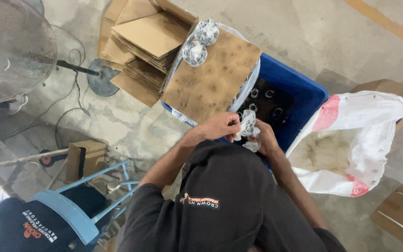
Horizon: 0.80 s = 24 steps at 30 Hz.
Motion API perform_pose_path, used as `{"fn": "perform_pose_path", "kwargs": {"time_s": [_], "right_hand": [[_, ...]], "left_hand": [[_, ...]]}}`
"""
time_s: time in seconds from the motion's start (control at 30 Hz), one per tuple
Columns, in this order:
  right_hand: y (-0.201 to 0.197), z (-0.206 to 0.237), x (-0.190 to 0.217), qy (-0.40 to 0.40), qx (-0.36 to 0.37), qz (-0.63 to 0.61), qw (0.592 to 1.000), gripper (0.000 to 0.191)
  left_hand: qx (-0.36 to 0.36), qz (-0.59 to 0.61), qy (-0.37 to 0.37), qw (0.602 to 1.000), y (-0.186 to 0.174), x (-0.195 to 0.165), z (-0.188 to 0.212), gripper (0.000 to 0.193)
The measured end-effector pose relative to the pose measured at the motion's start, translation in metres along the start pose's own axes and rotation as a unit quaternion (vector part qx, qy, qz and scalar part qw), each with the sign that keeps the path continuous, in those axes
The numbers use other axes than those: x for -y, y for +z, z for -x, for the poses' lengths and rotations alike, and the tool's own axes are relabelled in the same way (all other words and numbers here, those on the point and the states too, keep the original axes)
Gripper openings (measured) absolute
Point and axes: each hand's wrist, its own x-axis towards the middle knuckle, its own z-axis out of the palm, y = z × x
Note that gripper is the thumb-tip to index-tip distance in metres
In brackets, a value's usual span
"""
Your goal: The person fits a black cylindrical component onto a station of a multi-spindle winding machine and operates the machine lever, then trims material with scissors. They wrap finished components in plastic film, pack them into a blue bin, and reload the machine with new parts.
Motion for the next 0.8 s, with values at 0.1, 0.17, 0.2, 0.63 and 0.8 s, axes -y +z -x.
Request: {"fn": "perform_pose_path", "kwargs": {"time_s": [0.1,0.17,0.2,0.63,0.8], "right_hand": [[-0.019,-0.001,-0.029,0.02,0.076,-0.019,0.997,0.024],[-0.026,-0.007,-0.044,-0.014,0.052,0.073,0.996,0.024],[-0.028,-0.01,-0.048,-0.015,0.053,0.047,0.997,0.025],[-0.052,0.0,-0.037,-0.067,-0.137,0.276,0.949,0.015],[-0.061,-0.002,-0.017,-0.099,-0.045,0.218,0.97,0.016]], "left_hand": [[-0.007,0.047,0.015,0.999,0.017,0.001,-0.004,0.018],[0.003,0.042,0.037,0.998,0.035,-0.002,-0.01,0.018],[0.009,0.034,0.05,0.998,0.041,-0.004,-0.011,0.018],[-0.135,-0.426,0.058,0.893,-0.05,0.015,-0.013,0.018],[-0.473,-0.402,0.026,0.783,-0.16,-0.027,-0.042,0.025]]}}
